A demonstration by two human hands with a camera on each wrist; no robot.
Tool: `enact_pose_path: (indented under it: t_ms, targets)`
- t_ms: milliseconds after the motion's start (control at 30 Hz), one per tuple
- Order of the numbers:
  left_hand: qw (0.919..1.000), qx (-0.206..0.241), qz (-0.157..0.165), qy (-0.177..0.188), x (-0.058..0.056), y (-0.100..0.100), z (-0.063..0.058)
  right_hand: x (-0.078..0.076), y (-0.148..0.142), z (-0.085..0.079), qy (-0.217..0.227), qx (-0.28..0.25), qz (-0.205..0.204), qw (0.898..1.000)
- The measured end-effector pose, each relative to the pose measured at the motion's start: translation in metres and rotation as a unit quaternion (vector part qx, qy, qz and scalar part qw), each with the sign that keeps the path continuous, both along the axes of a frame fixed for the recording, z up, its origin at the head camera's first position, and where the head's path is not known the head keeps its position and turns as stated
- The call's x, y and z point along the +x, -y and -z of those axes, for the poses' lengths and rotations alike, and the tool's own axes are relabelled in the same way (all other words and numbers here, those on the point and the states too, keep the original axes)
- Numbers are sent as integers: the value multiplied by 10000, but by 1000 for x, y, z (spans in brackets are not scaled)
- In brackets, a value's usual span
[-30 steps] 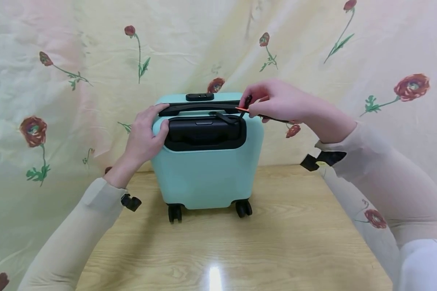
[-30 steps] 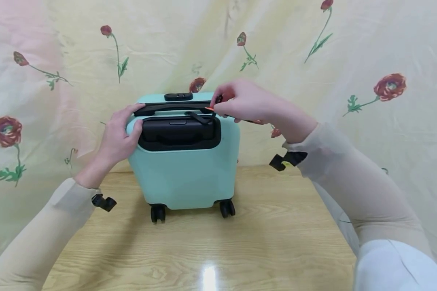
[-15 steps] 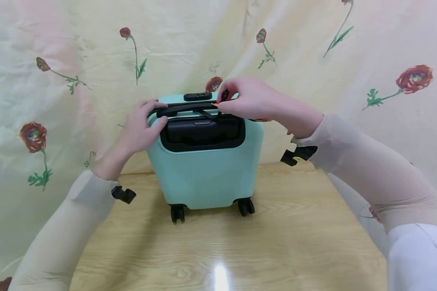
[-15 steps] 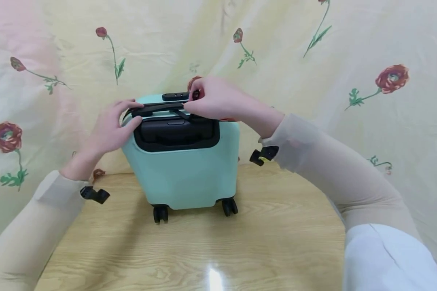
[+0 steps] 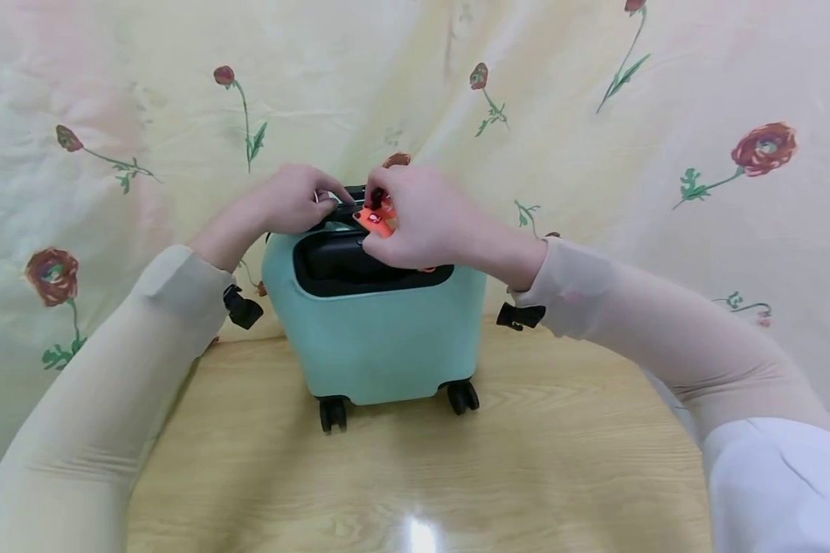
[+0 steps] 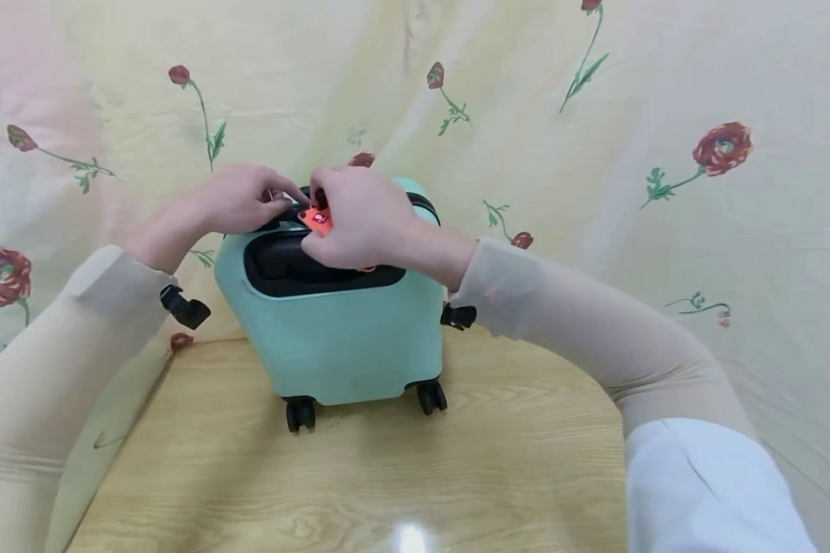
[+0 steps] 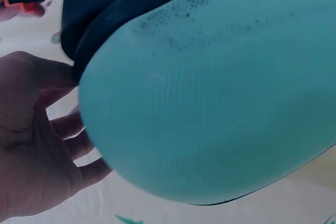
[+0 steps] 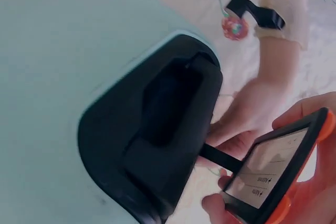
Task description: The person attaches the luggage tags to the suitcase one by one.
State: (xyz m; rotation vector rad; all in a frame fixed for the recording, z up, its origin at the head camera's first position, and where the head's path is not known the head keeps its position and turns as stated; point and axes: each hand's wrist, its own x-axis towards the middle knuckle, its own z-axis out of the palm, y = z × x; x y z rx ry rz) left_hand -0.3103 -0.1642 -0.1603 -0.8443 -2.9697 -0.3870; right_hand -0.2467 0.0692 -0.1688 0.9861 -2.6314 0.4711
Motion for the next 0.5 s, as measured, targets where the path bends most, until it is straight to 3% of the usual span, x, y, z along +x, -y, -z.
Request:
enact_pose_path:
  t_ms: [233, 500]
  targets:
    - [9999, -119, 52, 65, -8, -5, 1, 3, -4, 17, -717, 89, -266, 9970]
    - [9987, -503, 130, -5, -8, -4, -9, 5, -4, 28, -599, 167, -455, 9970]
